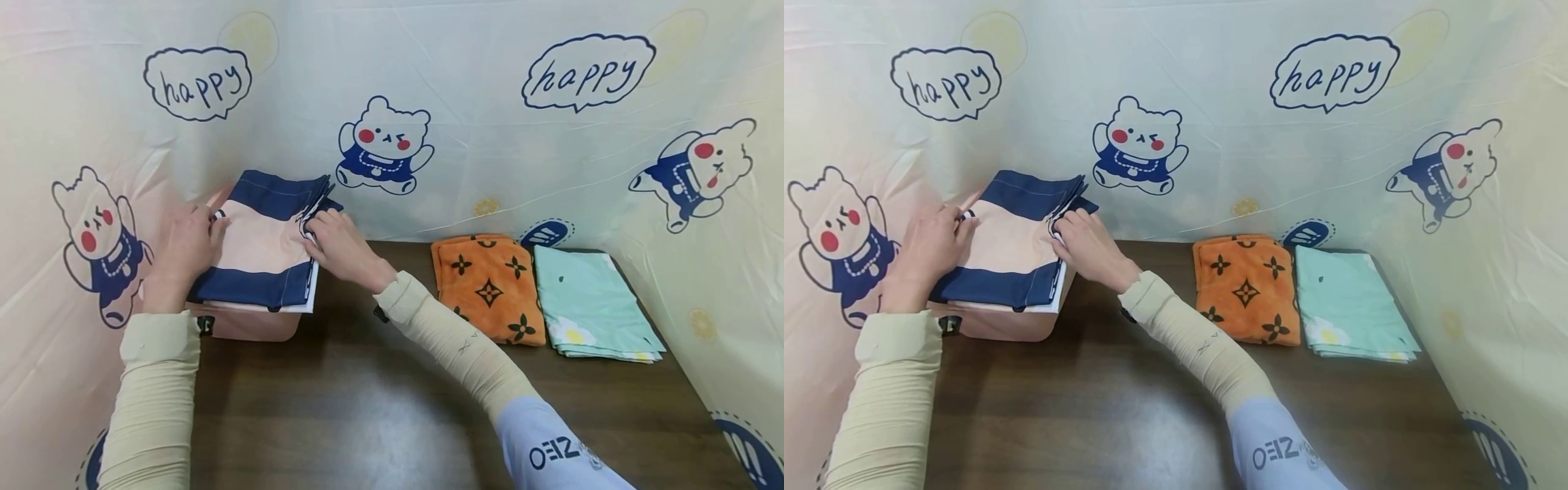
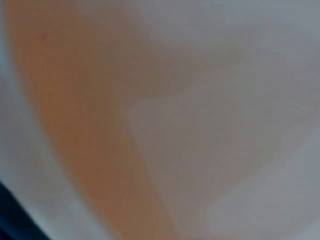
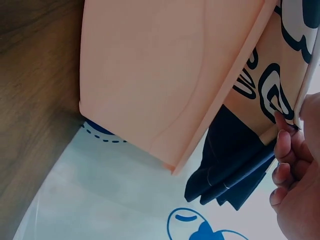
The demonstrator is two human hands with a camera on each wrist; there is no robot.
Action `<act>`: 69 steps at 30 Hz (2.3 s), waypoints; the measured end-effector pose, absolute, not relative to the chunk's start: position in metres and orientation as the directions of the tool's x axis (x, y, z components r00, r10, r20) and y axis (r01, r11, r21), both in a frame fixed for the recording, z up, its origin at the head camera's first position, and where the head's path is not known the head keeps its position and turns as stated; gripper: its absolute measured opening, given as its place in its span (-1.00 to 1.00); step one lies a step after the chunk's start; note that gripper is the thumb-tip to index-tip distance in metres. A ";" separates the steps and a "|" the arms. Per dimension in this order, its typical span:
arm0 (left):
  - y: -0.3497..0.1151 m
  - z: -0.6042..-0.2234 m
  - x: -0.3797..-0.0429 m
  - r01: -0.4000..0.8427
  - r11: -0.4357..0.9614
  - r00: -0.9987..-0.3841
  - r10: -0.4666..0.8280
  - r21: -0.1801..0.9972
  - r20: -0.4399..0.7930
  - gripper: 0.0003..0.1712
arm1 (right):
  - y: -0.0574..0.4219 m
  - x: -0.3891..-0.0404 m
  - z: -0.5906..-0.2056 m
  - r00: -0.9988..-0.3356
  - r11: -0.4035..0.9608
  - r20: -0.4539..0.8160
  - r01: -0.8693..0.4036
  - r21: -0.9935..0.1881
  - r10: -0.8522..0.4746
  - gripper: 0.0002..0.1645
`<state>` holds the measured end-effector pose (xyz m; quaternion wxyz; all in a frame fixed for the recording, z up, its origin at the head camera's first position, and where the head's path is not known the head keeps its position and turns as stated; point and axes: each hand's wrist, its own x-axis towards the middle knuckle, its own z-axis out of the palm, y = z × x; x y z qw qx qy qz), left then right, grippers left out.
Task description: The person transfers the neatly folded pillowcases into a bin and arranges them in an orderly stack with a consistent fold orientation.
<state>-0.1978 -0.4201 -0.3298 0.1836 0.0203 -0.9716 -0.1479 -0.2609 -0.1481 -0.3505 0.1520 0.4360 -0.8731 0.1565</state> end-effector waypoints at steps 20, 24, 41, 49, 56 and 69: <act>-0.430 -0.337 -0.199 -0.002 0.959 -0.933 -0.104 0.283 0.345 -0.52 | -0.160 -0.261 -0.353 -0.571 0.570 0.382 -0.811 -0.130 -0.726 -0.62; -0.432 -0.338 -0.198 -0.011 0.958 -0.933 -0.113 0.286 0.342 -0.52 | -0.163 -0.262 -0.353 -0.565 0.564 0.383 -0.816 -0.126 -0.731 -0.61; -0.442 -0.341 -0.198 -0.003 0.955 -0.929 -0.112 0.295 0.352 -0.51 | -0.172 -0.263 -0.349 -0.578 0.573 0.336 -0.810 -0.124 -0.744 -0.59; -0.442 -0.344 -0.198 0.011 0.955 -0.919 -0.107 0.295 0.380 -0.52 | -0.174 -0.267 -0.352 -0.569 0.566 0.341 -0.816 -0.119 -0.749 -0.61; -0.444 -0.345 -0.198 0.001 0.950 -0.921 -0.121 0.313 0.370 -0.52 | -0.176 -0.269 -0.353 -0.565 0.553 0.332 -0.821 -0.138 -0.755 -0.62; -0.449 -0.342 -0.204 -0.008 0.952 -0.926 -0.123 0.306 0.358 -0.55 | -0.184 -0.278 -0.357 -0.557 0.550 0.338 -0.826 -0.127 -0.759 -0.64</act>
